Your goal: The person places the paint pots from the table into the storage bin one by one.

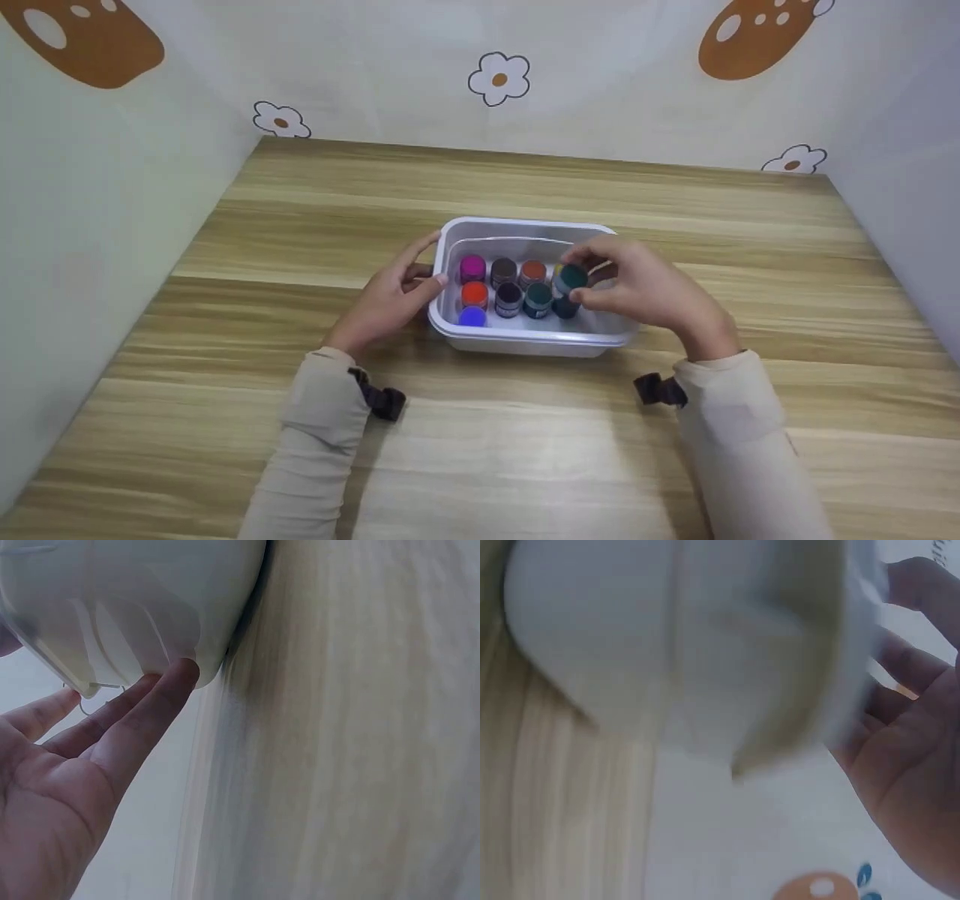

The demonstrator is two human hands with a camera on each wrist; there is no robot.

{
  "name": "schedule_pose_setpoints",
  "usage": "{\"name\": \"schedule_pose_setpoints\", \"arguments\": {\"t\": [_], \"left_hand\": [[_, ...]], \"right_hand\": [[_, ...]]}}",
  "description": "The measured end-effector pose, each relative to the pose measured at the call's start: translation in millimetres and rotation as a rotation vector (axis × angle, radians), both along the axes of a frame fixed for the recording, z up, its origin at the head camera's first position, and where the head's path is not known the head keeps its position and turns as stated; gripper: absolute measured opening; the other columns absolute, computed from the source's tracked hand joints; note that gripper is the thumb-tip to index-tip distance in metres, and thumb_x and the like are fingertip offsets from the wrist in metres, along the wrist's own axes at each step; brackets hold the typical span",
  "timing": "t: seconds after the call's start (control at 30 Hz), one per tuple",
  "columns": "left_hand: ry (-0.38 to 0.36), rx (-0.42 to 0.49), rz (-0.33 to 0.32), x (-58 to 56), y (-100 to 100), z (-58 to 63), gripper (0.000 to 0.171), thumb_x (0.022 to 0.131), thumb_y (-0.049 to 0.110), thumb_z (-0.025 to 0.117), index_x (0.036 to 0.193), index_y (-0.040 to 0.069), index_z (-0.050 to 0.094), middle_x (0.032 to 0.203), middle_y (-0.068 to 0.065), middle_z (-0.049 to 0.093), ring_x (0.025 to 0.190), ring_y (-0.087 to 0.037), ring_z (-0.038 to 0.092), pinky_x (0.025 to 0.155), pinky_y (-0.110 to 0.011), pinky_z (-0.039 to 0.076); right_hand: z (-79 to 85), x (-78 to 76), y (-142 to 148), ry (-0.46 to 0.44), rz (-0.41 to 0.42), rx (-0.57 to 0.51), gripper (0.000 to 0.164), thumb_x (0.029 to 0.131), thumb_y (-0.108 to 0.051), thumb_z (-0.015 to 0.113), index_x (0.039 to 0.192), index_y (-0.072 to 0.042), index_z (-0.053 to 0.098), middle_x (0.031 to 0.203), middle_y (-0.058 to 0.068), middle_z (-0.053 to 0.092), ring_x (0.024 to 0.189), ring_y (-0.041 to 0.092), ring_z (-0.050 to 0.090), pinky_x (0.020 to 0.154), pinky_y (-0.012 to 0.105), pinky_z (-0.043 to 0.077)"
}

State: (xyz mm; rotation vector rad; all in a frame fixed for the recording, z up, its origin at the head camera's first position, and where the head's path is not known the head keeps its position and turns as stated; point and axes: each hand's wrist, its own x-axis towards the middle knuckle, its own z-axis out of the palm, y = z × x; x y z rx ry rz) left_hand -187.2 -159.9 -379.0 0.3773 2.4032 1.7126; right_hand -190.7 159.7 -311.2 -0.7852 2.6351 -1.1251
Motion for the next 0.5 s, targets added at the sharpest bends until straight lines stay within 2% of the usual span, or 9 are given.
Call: {"name": "schedule_pose_setpoints", "arguments": {"t": [0.17, 0.3, 0.5], "left_hand": [[0.006, -0.013, 0.002, -0.1, 0.0, -0.1, 0.066, 0.099, 0.025, 0.06, 0.157, 0.024, 0.028, 0.136, -0.021, 0.058, 0.124, -0.032, 0.058, 0.103, -0.043, 0.05], [0.005, -0.022, -0.005, 0.0, -0.5, -0.1, 0.067, 0.099, 0.028, 0.06, 0.157, 0.025, 0.027, 0.137, -0.02, 0.057, 0.125, -0.03, 0.058, 0.103, -0.042, 0.05], [0.011, -0.036, -0.004, -0.2, -1.7, -0.2, 0.067, 0.099, 0.029, 0.06, 0.157, 0.026, 0.028, 0.139, -0.019, 0.056, 0.127, -0.029, 0.056, 0.104, -0.043, 0.049]], "right_hand": [[-11.9, -5.1, -26.9, -0.032, 0.061, 0.069, 0.034, 0.083, -0.003, 0.074, 0.117, -0.001, 0.068, 0.113, 0.011, 0.067, 0.101, 0.024, 0.06, 0.093, 0.042, 0.053], [-17.5, -7.0, -40.6, -0.056, 0.096, 0.098, 0.033, 0.083, -0.005, 0.076, 0.115, 0.0, 0.068, 0.116, 0.012, 0.066, 0.099, 0.025, 0.062, 0.091, 0.04, 0.056], [-22.5, -10.0, -52.2, -0.095, 0.132, 0.154, 0.032, 0.083, -0.008, 0.078, 0.114, -0.003, 0.071, 0.109, 0.009, 0.066, 0.094, 0.022, 0.063, 0.09, 0.038, 0.057]]}}
